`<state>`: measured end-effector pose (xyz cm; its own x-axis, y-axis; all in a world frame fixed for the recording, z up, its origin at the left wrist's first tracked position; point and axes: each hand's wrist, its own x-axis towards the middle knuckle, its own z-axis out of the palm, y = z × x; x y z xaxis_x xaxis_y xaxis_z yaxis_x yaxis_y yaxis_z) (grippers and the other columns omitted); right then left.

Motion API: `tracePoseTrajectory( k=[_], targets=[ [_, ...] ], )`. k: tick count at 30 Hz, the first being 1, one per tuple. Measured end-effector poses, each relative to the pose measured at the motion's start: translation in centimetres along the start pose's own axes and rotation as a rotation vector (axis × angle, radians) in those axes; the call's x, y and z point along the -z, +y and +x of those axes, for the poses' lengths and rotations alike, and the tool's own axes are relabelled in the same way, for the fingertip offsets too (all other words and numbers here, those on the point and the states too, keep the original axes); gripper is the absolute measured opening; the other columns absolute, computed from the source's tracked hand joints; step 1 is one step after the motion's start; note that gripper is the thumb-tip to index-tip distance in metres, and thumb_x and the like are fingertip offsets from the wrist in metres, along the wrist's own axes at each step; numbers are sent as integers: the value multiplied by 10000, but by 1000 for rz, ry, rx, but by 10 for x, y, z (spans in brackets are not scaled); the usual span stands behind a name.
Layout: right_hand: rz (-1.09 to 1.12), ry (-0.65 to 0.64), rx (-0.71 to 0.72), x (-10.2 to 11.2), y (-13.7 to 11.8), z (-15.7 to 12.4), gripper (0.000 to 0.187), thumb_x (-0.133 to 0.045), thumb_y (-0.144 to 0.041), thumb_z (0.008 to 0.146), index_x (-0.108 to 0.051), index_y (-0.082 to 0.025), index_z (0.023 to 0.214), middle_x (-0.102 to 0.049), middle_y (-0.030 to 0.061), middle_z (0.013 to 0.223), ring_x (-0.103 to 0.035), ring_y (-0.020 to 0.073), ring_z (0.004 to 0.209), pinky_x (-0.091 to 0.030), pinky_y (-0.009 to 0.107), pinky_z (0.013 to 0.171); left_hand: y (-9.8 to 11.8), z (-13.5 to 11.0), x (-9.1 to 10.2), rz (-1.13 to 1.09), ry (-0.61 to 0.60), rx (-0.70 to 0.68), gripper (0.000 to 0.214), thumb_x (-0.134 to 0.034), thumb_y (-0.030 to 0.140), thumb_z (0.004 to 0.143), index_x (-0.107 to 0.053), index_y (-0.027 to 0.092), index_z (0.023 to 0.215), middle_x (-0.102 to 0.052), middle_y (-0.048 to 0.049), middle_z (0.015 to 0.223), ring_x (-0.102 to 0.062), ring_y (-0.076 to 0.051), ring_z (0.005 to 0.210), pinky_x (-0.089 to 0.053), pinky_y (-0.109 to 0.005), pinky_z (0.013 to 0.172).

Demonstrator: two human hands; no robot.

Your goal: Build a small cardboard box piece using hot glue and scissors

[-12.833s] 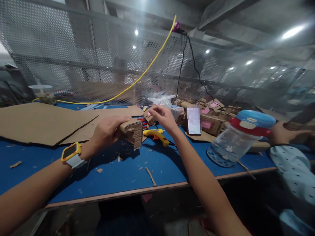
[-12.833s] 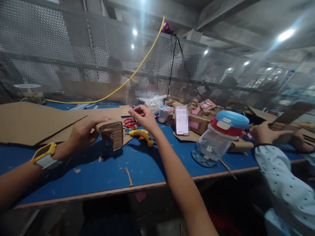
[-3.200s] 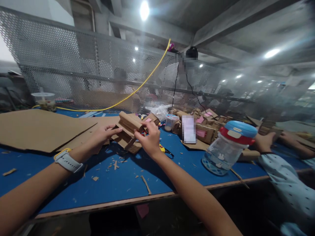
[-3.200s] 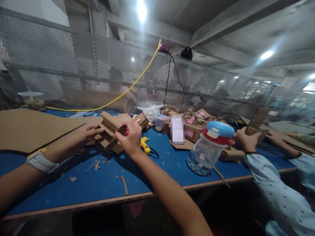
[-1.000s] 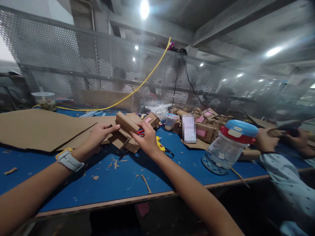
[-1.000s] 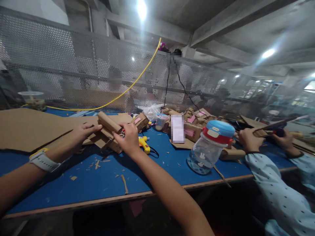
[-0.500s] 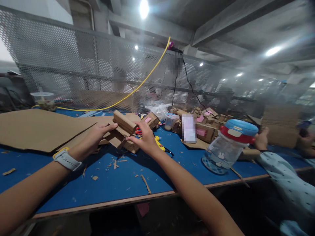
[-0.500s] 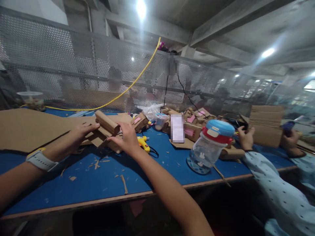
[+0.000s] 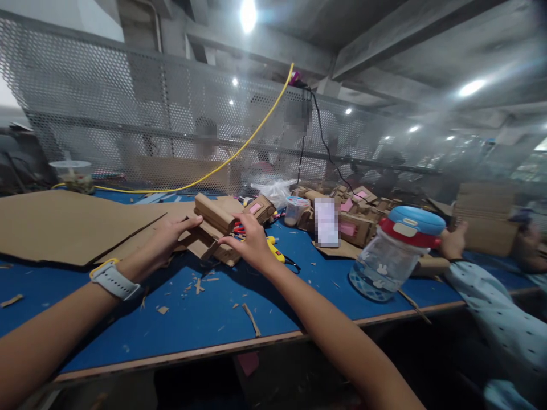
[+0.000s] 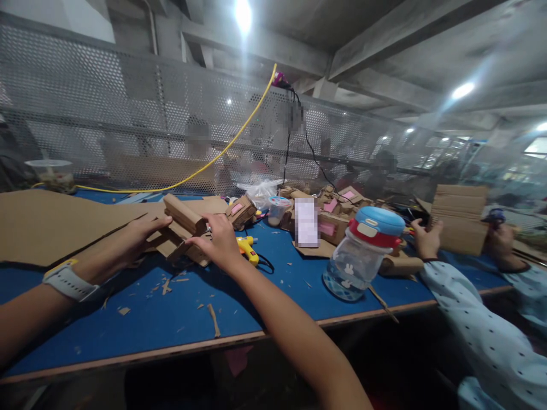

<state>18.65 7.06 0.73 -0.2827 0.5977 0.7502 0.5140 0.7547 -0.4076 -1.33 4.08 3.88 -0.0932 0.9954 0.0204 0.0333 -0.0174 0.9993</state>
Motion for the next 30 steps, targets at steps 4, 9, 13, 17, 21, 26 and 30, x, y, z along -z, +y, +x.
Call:
tracePoseTrajectory(
  k=[4,9,13,17,21,26,30],
  targets=[
    [-25,-2,-17,-1,-1,-1,468,-878,-314,726,-682,-174,1127,-729,117,1075,-664,278,1035,-537,418,936,-1,0,0,-9,-9,11,445,-841,556,523,-676,231,779,-749,-25,841,-720,-258,838,-568,-339,698],
    [-38,-5,-26,-1,-1,-1,447,-872,-311,726,-675,-198,1111,-727,101,1058,-664,275,1034,-543,404,911,0,-1,0,21,-4,28,442,-835,554,542,-679,222,789,-752,-34,834,-721,-246,785,-555,-324,655],
    [-11,0,-40,0,-2,-1,442,-877,-320,721,-676,-198,1095,-730,99,1050,-664,276,1024,-539,409,909,1,-3,-1,34,7,-12,467,-839,572,537,-659,217,782,-735,-23,812,-713,-240,787,-544,-311,642],
    [13,9,-57,1,-3,-1,451,-895,-304,700,-675,-186,1074,-728,96,1040,-659,269,1011,-537,397,900,-1,0,0,73,23,-16,443,-816,572,554,-642,214,748,-712,-16,744,-698,-242,720,-522,-312,586],
    [20,29,-60,0,-4,-1,432,-883,-333,718,-670,-184,1063,-723,96,1027,-664,266,998,-547,394,876,0,0,-1,47,4,-13,376,-784,529,631,-657,212,786,-741,-29,788,-702,-242,728,-534,-331,624],
    [-7,27,-47,-3,-1,-1,414,-859,-367,743,-663,-198,1066,-723,92,1023,-666,265,984,-545,394,868,2,-5,-1,62,-3,-15,373,-756,532,662,-653,196,785,-730,-23,779,-684,-253,784,-513,-333,659],
    [-65,-26,-12,-1,6,2,428,-870,-361,726,-667,-166,1049,-719,118,1044,-654,278,999,-528,403,879,-1,4,5,262,110,-208,443,-752,610,640,-608,192,667,-624,2,643,-595,-214,708,-416,-303,622]
  ],
)
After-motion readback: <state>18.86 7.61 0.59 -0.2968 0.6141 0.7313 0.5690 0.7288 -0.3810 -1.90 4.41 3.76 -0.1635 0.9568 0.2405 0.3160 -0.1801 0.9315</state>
